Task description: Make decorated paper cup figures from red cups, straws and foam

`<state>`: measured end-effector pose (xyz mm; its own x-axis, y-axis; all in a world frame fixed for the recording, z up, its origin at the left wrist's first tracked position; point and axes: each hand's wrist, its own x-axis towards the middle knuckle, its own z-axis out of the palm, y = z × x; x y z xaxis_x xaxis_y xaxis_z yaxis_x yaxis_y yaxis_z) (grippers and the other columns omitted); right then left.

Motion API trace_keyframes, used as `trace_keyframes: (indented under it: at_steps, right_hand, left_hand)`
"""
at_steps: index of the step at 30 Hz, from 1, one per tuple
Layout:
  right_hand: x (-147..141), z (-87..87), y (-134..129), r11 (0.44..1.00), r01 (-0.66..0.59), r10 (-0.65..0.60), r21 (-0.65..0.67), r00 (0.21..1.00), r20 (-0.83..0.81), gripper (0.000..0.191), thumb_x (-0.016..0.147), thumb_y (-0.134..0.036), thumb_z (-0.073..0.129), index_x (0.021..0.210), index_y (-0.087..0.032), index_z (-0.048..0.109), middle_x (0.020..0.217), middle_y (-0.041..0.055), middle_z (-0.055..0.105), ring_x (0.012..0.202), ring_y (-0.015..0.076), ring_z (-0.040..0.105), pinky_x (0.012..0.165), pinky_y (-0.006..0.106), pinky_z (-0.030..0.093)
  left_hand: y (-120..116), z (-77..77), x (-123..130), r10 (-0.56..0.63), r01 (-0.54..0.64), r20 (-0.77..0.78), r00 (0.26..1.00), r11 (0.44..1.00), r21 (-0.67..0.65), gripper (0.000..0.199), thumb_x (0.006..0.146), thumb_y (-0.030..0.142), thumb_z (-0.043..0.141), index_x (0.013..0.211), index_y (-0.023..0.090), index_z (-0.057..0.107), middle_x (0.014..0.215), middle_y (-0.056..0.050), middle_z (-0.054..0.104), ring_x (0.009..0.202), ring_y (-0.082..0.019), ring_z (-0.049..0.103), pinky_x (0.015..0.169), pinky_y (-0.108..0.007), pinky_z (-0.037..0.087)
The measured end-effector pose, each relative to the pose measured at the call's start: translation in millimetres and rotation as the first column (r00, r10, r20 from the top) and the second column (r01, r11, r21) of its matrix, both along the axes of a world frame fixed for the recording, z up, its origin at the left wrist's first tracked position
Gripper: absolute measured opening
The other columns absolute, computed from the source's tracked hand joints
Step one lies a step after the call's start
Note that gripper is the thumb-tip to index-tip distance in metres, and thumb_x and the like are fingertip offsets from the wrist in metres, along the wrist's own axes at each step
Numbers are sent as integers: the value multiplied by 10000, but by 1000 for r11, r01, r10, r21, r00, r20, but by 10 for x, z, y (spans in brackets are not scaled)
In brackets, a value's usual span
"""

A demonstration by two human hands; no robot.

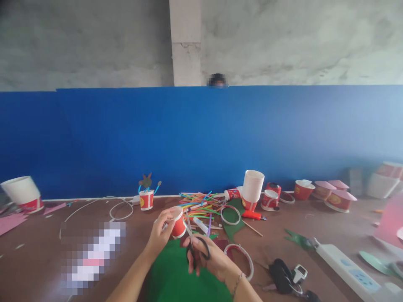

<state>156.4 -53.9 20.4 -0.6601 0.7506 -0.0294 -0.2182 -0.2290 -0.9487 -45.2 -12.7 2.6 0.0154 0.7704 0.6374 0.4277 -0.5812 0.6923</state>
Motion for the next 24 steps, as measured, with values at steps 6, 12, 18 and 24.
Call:
trace_keyframes:
  at_steps: [6,12,18,24]
  right_hand:
    - [16,-206,56,979,-196,193,-59,980,-52,530,767,-658,505,899,-145,513,631,39,640,561,164,679,399,152,442]
    - [-93,-347,57,986,-158,154,-47,986,-70,531,783,-651,488,911,-136,509,604,38,634,535,158,672,378,138,436]
    - [-128,-268,15,994,-104,102,-35,994,-47,500,797,-626,491,897,-137,505,590,34,628,521,154,667,372,140,435]
    - [-145,-204,-5,996,-81,79,-40,996,-41,511,767,-643,511,866,-141,505,553,20,615,486,150,651,357,141,419]
  left_hand:
    - [-37,-150,-28,118,-116,-67,991,993,34,188,890,309,411,821,189,539,756,-45,610,720,-187,596,703,-327,495]
    - [-32,-117,53,183,-153,-123,975,964,219,148,867,229,436,741,207,509,736,-33,606,766,-193,603,950,-445,415]
    - [-32,-112,27,170,-136,-140,976,966,220,154,864,207,434,720,210,490,733,-24,594,770,-185,598,1044,-491,312]
    - [-14,-157,10,174,-143,-139,975,967,211,131,861,227,444,745,207,501,717,-14,602,739,-179,603,1042,-492,312]
